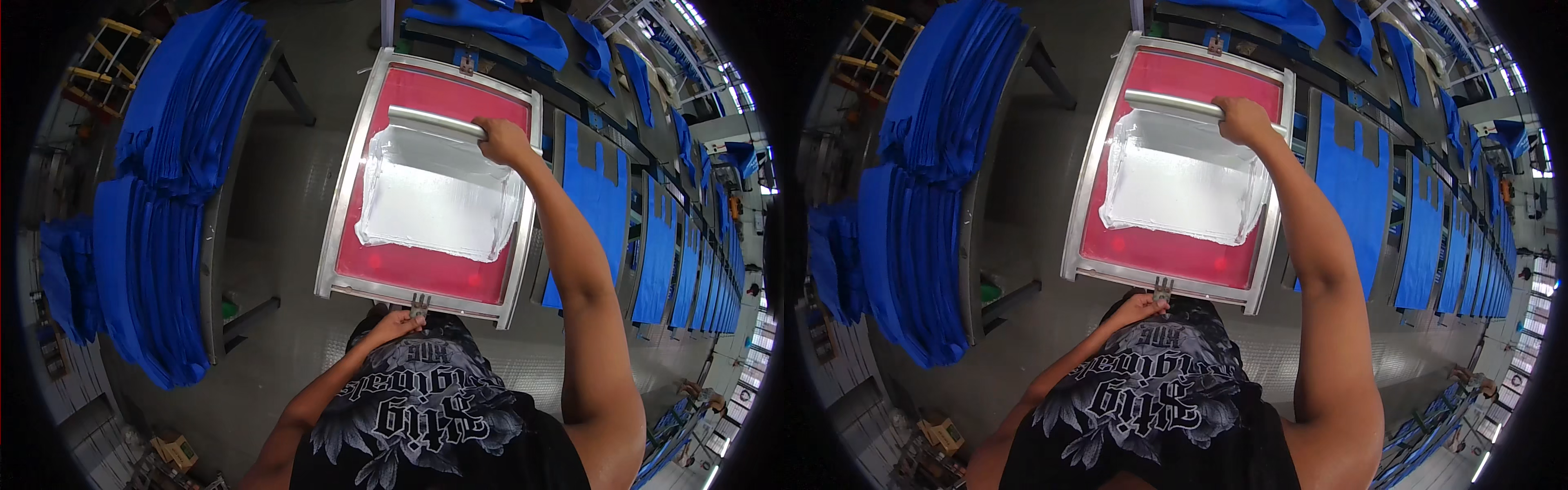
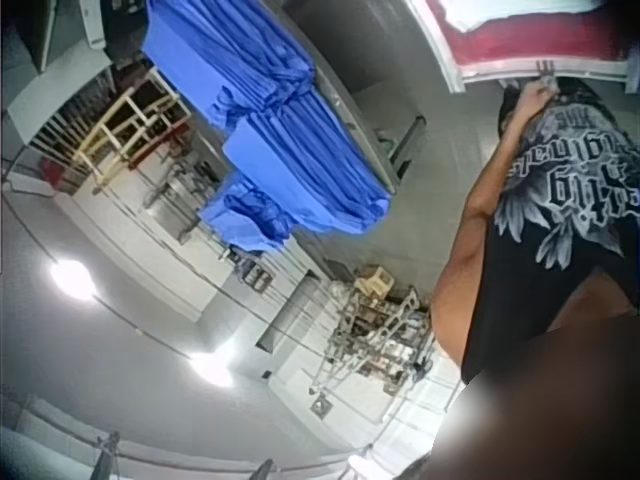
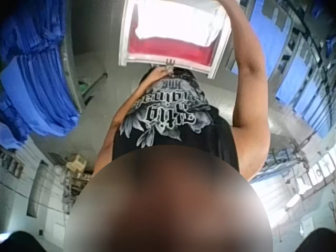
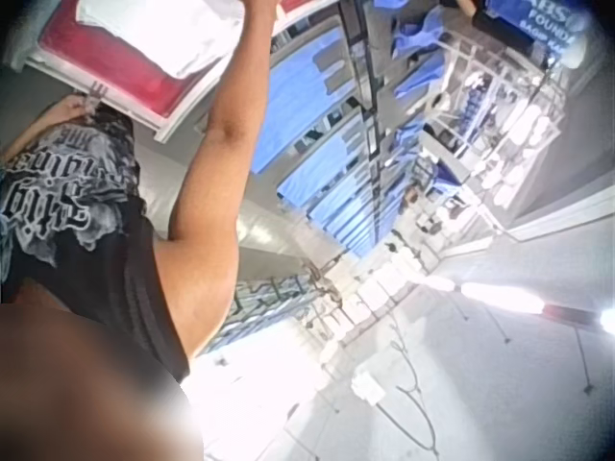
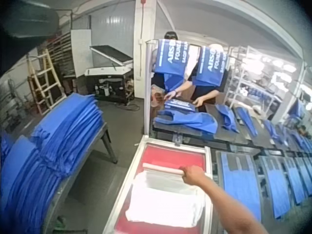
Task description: Applying white ink to blue fabric using a manual screen printing frame and squeegee.
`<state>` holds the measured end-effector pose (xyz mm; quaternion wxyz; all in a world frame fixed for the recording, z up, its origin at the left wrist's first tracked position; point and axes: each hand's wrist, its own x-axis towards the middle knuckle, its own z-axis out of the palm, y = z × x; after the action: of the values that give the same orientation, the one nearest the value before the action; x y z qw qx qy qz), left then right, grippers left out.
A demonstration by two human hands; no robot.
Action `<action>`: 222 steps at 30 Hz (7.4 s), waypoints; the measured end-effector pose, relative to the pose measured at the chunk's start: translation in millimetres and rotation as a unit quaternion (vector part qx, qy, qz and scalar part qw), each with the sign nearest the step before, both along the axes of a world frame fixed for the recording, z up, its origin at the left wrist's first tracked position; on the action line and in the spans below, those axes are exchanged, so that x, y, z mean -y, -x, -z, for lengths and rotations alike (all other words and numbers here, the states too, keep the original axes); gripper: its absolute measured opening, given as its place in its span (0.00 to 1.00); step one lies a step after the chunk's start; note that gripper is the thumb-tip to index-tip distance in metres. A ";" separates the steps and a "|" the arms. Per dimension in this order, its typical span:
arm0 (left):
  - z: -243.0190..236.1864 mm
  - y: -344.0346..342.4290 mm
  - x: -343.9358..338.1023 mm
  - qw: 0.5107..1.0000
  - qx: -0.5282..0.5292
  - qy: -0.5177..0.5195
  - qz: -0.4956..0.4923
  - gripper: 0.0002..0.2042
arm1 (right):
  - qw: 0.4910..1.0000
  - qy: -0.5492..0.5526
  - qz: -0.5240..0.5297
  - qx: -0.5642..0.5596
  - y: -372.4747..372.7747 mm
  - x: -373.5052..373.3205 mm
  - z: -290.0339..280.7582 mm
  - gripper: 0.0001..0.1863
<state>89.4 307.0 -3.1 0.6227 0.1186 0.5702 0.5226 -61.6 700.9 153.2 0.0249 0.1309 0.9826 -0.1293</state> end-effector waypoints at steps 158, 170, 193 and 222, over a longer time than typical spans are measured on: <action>-169.5 309.8 -178.4 0.652 -0.756 0.029 -0.041 0.22 | 0.995 0.085 0.023 0.057 -32.2 -66.1 -1.6 0.25; -21.8 -1.2 9.3 0.973 -0.205 0.077 0.067 0.22 | 0.986 0.063 -0.022 0.155 4.4 -83.2 11.2 0.28; -70.4 17.5 -12.9 0.994 -0.082 -0.006 0.075 0.21 | 0.998 0.019 0.001 -0.055 -193.9 179.0 -15.0 0.19; -113.8 140.3 -24.0 0.873 -0.398 0.079 -0.269 0.24 | 0.779 0.515 0.306 -0.186 -253.5 0.9 53.0 0.23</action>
<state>-50.9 331.0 110.7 0.1855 0.1093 0.8190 0.5318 191.9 700.0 100.2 -0.1351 0.3653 0.6634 -0.6389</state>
